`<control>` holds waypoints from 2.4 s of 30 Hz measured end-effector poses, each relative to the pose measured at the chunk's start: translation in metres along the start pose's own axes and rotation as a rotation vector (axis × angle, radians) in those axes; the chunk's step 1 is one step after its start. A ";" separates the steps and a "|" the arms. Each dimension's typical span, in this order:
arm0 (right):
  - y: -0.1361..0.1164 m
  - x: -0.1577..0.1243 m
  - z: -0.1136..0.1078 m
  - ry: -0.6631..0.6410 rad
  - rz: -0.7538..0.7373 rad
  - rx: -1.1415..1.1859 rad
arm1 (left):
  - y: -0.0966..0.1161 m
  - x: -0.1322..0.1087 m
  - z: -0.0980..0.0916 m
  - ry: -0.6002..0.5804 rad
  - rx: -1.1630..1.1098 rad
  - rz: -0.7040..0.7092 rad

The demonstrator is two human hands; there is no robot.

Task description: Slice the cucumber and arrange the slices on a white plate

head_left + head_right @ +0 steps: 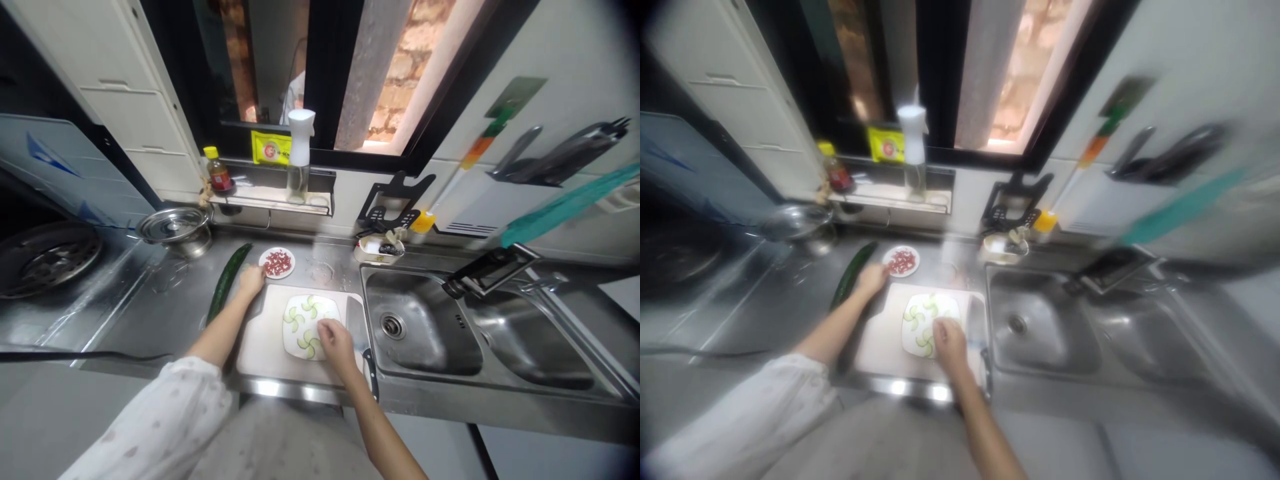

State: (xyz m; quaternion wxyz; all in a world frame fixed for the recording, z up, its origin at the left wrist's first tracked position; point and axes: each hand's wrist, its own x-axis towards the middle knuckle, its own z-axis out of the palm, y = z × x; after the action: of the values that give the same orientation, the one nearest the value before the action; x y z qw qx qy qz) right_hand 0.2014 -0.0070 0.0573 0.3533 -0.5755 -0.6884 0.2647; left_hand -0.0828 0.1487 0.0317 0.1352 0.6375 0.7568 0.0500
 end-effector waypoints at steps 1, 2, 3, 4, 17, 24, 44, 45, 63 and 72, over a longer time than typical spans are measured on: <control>0.000 0.000 0.000 0.000 0.001 0.000 | -0.001 -0.001 0.000 0.007 -0.052 -0.034; -0.001 0.001 0.000 -0.001 0.003 0.000 | -0.002 -0.002 0.000 0.014 -0.131 -0.071; -0.002 0.002 -0.001 -0.003 0.003 0.001 | -0.002 -0.003 -0.001 0.023 -0.234 -0.106; -0.002 0.004 -0.001 -0.005 0.001 0.000 | -0.001 -0.004 -0.001 0.032 -0.357 -0.132; -0.041 0.085 -0.016 0.015 -0.169 0.011 | 0.071 -0.056 -0.044 0.031 -0.964 0.248; -0.053 0.099 -0.022 -0.042 -0.272 -0.176 | 0.087 -0.083 -0.057 0.094 -0.731 0.361; -0.046 0.094 -0.022 -0.170 -0.283 -0.307 | 0.092 -0.087 -0.051 -0.036 -0.651 0.360; -0.046 0.094 -0.022 -0.166 -0.282 -0.301 | 0.092 -0.086 -0.049 -0.037 -0.663 0.364; 0.020 0.084 0.006 -0.253 -0.041 -0.514 | 0.097 -0.085 0.014 -0.108 -0.391 0.165; 0.026 0.078 0.019 -0.341 -0.044 -0.612 | 0.114 -0.089 0.033 -0.152 -0.184 0.165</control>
State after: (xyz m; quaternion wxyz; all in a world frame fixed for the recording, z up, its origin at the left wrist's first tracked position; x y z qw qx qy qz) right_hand 0.1950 0.0758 0.0397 0.0497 -0.5872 -0.7973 0.1307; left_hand 0.0473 0.0795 0.0407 0.2456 0.6845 0.6816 0.0816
